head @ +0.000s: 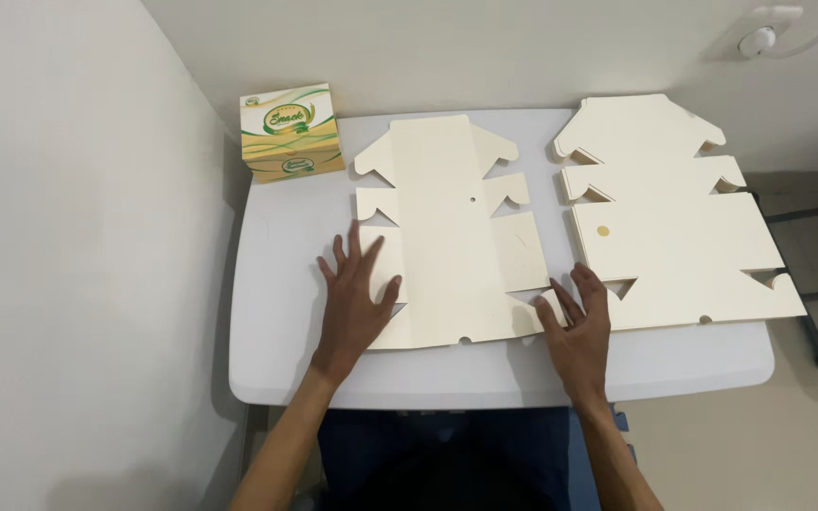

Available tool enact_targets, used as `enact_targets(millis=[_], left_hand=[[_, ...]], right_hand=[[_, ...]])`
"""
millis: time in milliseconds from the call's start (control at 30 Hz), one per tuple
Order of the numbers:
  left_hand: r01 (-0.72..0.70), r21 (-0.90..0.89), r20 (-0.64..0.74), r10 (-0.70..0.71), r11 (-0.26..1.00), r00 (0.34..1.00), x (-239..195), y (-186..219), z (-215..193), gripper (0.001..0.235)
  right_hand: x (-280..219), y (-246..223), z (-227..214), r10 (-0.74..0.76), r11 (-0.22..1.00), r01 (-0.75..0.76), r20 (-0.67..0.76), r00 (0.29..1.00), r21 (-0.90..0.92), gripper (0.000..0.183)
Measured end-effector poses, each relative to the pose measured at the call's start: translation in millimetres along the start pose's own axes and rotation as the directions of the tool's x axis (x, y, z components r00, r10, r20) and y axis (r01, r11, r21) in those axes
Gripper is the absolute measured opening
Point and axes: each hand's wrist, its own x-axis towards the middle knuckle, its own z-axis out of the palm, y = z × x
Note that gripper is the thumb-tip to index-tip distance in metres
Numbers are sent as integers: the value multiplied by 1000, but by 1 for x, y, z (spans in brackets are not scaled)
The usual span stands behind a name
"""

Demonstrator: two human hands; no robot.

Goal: The person assembles a flat cardboard box by folding the sides and tucking the flaps into slots to form a rectangular container. They then place a smaller, pre-assembled box inside the newly formed container and close the lid. The person repeats the assembly process with another flat cardboard piece.

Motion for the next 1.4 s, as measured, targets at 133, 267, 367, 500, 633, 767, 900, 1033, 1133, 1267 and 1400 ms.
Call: enact_targets(millis=[133,267,367,500,633,767,900,1033,1133,1267,1400], left_hand=[[-224,163,242,182,961,953,-3,10,6,65],[-320,279,412,188,905,892,-1,2,23,61],[-323,288,434,178,901,883,-1,3,25,61],[-302,283,473,141,910,870,0,9,19,64],[-307,286,466,148,908,872,-1,7,21,64],[-291,221,122,269,931,955,-22,-5,31,63],[-28,141,-571,104,990,815,-59,-10,15,9],[141,86,-429,-91,986,899,-89,-6,24,33],[18,-101,-493,-66,995,867,-99,-5,50,41],[-271,-28,-457,228,962,860,-100,20,63,48],[-334,178,-308,375,926,874,-100,23,89,47]], right_hand=[[-8,31,5,-50,992,49,0,999,112,81],[-19,33,20,-190,972,201,-96,977,124,83],[-26,43,34,-276,957,284,-110,955,59,80],[-31,34,44,-404,823,486,297,865,-294,47],[-26,67,51,-408,582,651,517,753,-488,63],[-25,74,54,-393,511,663,537,746,-548,53],[-26,70,55,-377,566,622,501,779,-542,45],[-24,79,56,-387,571,619,488,783,-539,42],[-24,92,55,-579,517,758,490,652,-397,45],[-22,92,56,-572,509,761,503,648,-401,46],[-20,98,53,-593,471,792,525,610,-388,46]])
